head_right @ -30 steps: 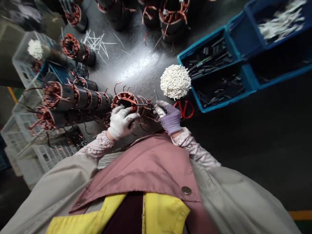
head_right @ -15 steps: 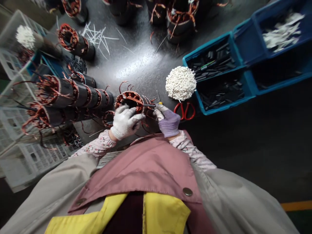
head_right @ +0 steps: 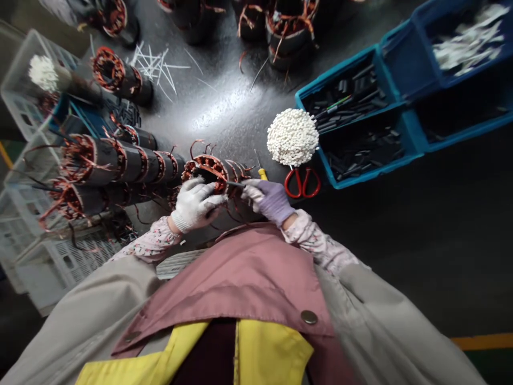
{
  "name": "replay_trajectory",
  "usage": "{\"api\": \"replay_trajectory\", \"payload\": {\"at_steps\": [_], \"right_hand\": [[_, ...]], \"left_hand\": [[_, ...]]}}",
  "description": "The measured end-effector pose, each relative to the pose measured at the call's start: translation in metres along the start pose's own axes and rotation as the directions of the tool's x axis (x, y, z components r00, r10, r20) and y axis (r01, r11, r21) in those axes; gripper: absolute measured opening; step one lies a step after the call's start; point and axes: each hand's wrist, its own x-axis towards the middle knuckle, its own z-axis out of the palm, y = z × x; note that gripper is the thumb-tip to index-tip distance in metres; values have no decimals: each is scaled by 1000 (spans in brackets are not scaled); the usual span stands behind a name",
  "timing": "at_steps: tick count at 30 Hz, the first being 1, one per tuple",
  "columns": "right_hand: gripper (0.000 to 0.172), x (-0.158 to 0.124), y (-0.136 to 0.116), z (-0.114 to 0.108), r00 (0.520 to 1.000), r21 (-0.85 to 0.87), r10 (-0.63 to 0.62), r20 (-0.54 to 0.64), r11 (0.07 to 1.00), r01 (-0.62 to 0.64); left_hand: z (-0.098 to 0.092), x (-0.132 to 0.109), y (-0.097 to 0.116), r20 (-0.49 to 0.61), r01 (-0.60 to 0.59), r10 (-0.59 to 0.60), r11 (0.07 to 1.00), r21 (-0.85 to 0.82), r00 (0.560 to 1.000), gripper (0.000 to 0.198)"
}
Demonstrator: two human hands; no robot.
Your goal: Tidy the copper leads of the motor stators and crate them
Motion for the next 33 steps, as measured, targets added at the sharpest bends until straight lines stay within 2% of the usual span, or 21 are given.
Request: {"api": "replay_trajectory", "payload": {"at_steps": [1, 3, 5, 6, 8, 11, 14, 17, 20, 23, 25, 26, 28, 30, 31, 33], "right_hand": [[29, 0, 5, -1, 991, 208, 135, -19, 970, -128], [27, 1, 16, -5, 940, 521, 338, 50, 794, -313], [21, 4, 25, -6, 906, 620, 378, 190, 670, -409], [24, 5, 27, -6, 902, 606, 357, 244, 670, -429], [31, 10, 29, -4, 914, 509, 303, 270, 761, -403], [29, 19, 25, -2, 965, 249, 176, 194, 943, -222], [22, 26, 19, -2, 979, 16, 103, 173, 994, -108], [32, 26, 9, -3, 975, -211, 120, 186, 974, -79], [42, 27, -6, -3, 974, -471, 106, 198, 882, 0], [36, 32, -16, 1, 972, -672, 109, 207, 738, 60], [32, 37, -14, 3, 971, -737, 132, 197, 673, 58], [30, 38, -11, 3, 973, -731, 139, 186, 681, 43], [26, 39, -1, 1, 979, -611, 142, 148, 792, -22], [28, 35, 9, -6, 979, -356, 170, 113, 927, -120], [31, 32, 12, -11, 975, -213, 196, 109, 962, -170], [38, 27, 15, -21, 957, 11, 253, 142, 966, -257]], "left_hand": [[-2, -2, -2, 3, -19, 19, 1000, 5, 1000, 19], [-4, -5, -6, 7, -39, 39, 999, 19, 999, 17], [-5, -7, -7, 8, -34, 34, 999, 32, 999, 15], [-5, -8, -7, 7, -28, 28, 999, 35, 1000, 15], [-6, -9, -6, 8, -15, 15, 999, 34, 1000, 15], [-6, -9, -5, -3, -19, 19, 999, 42, 1000, 15], [-6, -7, -3, -67, -49, 53, 997, 59, 996, 15], [-6, -6, -2, -113, -67, 73, 996, 57, 991, 17], [-4, -8, -1, -71, -53, 56, 998, 42, 996, 20], [-1, -10, 0, -22, -21, 21, 1000, 3, 1000, 22], [1, -11, 1, -56, -21, 19, 999, -34, 998, 26], [2, -10, 1, -83, -27, 22, 998, -56, 996, 28], [2, -10, 1, -116, -39, 27, 994, -100, 993, 31], [3, -9, 1, -102, -41, 28, 992, -119, 994, 31], [3, -10, 1, -82, -34, 24, 992, -123, 996, 30], [4, -10, 1, -28, -2, -2, 991, -133, 1000, 28]]}}
